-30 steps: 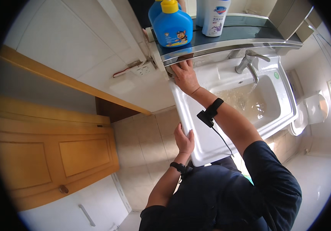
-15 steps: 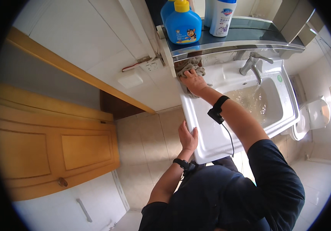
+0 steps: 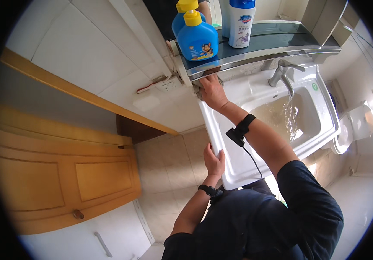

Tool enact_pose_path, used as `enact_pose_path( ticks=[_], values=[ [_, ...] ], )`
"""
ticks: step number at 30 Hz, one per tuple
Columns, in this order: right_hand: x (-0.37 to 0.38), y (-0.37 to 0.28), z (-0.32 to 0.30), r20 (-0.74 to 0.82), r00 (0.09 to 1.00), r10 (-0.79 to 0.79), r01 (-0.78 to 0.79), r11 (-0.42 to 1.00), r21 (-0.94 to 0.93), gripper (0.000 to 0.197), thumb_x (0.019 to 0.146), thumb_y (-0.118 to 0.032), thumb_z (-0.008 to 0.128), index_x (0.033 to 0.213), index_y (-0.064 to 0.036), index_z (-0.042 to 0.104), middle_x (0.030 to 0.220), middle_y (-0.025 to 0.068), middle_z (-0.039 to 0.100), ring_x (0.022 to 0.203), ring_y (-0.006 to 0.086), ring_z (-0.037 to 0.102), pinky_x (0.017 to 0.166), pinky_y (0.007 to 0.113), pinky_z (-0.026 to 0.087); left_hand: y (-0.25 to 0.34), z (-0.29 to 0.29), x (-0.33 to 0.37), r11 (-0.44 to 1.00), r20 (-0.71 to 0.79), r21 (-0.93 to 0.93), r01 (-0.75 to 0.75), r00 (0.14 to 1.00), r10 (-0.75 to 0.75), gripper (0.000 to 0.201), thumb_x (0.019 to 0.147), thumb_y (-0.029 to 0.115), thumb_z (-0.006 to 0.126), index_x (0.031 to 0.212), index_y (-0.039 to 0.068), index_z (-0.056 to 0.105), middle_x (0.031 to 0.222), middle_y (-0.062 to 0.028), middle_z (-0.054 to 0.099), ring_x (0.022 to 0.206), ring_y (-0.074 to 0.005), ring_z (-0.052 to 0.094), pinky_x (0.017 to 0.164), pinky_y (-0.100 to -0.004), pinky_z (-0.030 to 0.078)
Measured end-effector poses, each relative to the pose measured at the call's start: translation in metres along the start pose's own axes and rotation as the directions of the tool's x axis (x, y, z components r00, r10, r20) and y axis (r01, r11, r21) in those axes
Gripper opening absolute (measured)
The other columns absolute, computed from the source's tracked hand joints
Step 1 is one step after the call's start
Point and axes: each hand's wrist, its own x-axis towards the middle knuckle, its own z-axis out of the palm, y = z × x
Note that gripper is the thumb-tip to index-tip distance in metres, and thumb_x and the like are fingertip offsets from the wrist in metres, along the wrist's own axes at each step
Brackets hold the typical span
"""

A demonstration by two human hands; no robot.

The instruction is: The person fills a bucket with water to flush a toilet, then washes a cloth in the sink and uses it to wipe down the sink basin, faucet, and mirror cabinet.

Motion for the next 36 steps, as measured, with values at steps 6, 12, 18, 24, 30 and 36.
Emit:
enact_pose_path(
  ticks=[6,12,18,24,30,36],
  values=[
    [-0.039,0.051,0.013,0.236,0.968,-0.091,0.173,0.919,-0.353,0.045,0.078,-0.009,0.057,0.123,-0.0185,0.057,0.11,0.0078,0.05,0.108,0.0289,0.05,0.083,0.039,0.052,-0.001,0.006,0.001,0.999,0.027,0.048,-0.003,1.0,0.002,0.064,0.083,0.02,0.065,0.132,-0.006,0.034,0.121,-0.0263,0.048,0.11,-0.042,0.047,0.095,-0.0489,0.039],
    [-0.038,0.101,-0.041,0.371,0.927,-0.061,0.249,0.838,-0.486,0.039,0.079,-0.014,0.056,0.117,-0.0189,0.059,0.109,0.0052,0.049,0.108,0.0267,0.049,0.08,0.037,0.054,-0.002,-0.003,-0.002,0.998,0.021,0.062,-0.009,1.0,0.008,0.064,0.084,0.022,0.064,0.133,-0.006,0.034,0.122,-0.0251,0.046,0.113,-0.0399,0.045,0.097,-0.0472,0.038],
    [-0.062,0.205,-0.131,-0.022,0.978,0.207,-0.18,0.788,-0.589,0.032,0.081,-0.005,0.049,0.11,-0.0133,0.059,0.114,0.0083,0.054,0.107,0.0322,0.052,0.083,0.043,0.051,0.006,0.0,0.001,0.999,0.0,0.048,0.006,1.0,-0.006,0.063,0.082,0.023,0.066,0.13,-0.005,0.037,0.121,-0.0264,0.048,0.111,-0.0419,0.047,0.095,-0.0491,0.039],
    [-0.046,0.202,-0.1,-0.381,0.762,0.524,-0.624,0.751,-0.214,0.039,0.074,0.001,0.053,0.112,-0.0087,0.056,0.106,0.0184,0.057,0.102,0.0396,0.053,0.089,0.047,0.044,0.004,0.002,0.002,1.0,0.02,-0.023,0.007,1.0,-0.007,0.061,0.082,0.022,0.064,0.13,-0.006,0.038,0.119,-0.0258,0.049,0.109,-0.0413,0.048,0.094,-0.048,0.039],
    [0.005,0.119,-0.105,-0.516,0.768,0.38,-0.333,0.925,0.184,0.035,0.07,0.003,0.058,0.104,-0.0027,0.056,0.104,0.0212,0.056,0.1,0.0409,0.052,0.088,0.045,0.043,0.001,-0.003,0.0,1.0,-0.003,0.007,0.01,1.0,-0.01,0.059,0.083,0.019,0.063,0.13,-0.005,0.037,0.117,-0.0249,0.05,0.107,-0.0404,0.049,0.092,-0.0487,0.04],
    [-0.003,0.062,-0.041,-0.248,0.969,0.012,-0.012,1.0,0.002,0.051,0.069,0.002,0.062,0.119,-0.005,0.053,0.118,0.0251,0.048,0.109,0.0475,0.044,0.095,0.05,0.04,0.0,-0.001,0.003,0.992,-0.025,0.099,-0.076,0.997,0.079,0.06,0.082,0.021,0.064,0.131,-0.003,0.037,0.115,-0.0242,0.052,0.105,-0.04,0.05,0.089,-0.0486,0.041]
  ],
)
